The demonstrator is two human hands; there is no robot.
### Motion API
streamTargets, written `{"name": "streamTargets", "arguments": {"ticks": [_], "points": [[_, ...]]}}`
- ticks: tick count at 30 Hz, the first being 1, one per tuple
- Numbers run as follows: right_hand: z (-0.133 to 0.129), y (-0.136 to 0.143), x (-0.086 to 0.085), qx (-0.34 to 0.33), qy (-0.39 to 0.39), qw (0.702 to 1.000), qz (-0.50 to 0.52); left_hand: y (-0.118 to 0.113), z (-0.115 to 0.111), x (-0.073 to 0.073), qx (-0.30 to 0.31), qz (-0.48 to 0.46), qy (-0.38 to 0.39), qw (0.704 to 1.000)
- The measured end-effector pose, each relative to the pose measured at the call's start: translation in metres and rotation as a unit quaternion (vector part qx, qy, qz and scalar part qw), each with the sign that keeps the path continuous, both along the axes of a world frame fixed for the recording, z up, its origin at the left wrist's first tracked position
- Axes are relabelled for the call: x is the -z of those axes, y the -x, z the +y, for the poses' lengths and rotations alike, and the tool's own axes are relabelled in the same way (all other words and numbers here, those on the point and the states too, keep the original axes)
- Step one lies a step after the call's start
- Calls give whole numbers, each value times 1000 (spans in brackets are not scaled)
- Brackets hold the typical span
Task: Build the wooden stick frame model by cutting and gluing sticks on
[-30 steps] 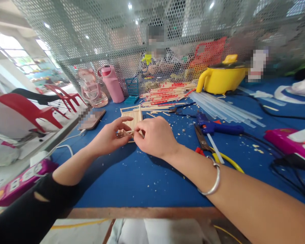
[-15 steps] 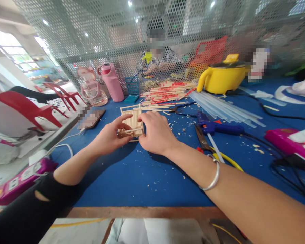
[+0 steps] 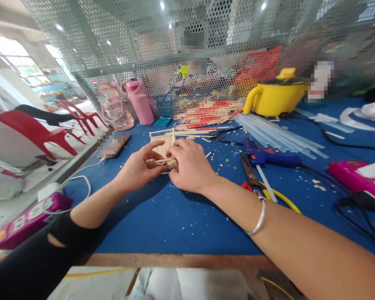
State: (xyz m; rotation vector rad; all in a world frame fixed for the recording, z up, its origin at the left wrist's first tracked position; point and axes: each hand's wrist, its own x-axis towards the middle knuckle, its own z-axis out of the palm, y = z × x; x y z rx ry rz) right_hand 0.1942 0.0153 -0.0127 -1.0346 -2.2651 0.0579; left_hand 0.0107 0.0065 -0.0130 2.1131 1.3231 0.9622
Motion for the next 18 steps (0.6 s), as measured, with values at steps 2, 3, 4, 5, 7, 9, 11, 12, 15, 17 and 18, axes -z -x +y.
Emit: {"name": "streamTargets", "arguments": {"ticks": [2, 3, 4, 5, 7, 9, 11, 12, 15, 17, 18], "points": [[1, 0, 1, 1, 0, 1000, 0, -1, -1, 0, -15, 12, -15, 1000], [1, 0, 2, 1, 0, 1000, 0, -2, -2, 0, -23, 19, -25, 999], [1, 0, 2, 1, -1, 1000, -1, -3, -2, 0, -31, 28, -35, 999], [1, 0, 3, 2, -1, 1000, -2, -3, -3, 0, -38, 40, -46, 997], [1, 0, 3, 1, 0, 1000, -3, -3, -4, 0, -43, 68, -73, 994], [1, 1, 3, 1, 0, 1000, -6, -3, -5, 0, -38, 100, -104, 989], [0, 1, 2, 1, -1, 1000, -8, -3, -6, 1, -36, 126, -126, 983], [0, 0, 2, 1, -2, 1000, -9, -3, -7, 1, -37, 135, -129, 982], [0, 0, 2, 3, -3, 1000, -13, -4, -7, 2, -44, 156, -125, 979], [0, 0, 3, 4, -4, 1000, -13, -4, -7, 2, -46, 171, -128, 976], [0, 0, 3, 5, -4, 1000, -14, -5, -7, 3, -47, 179, -133, 974]]}}
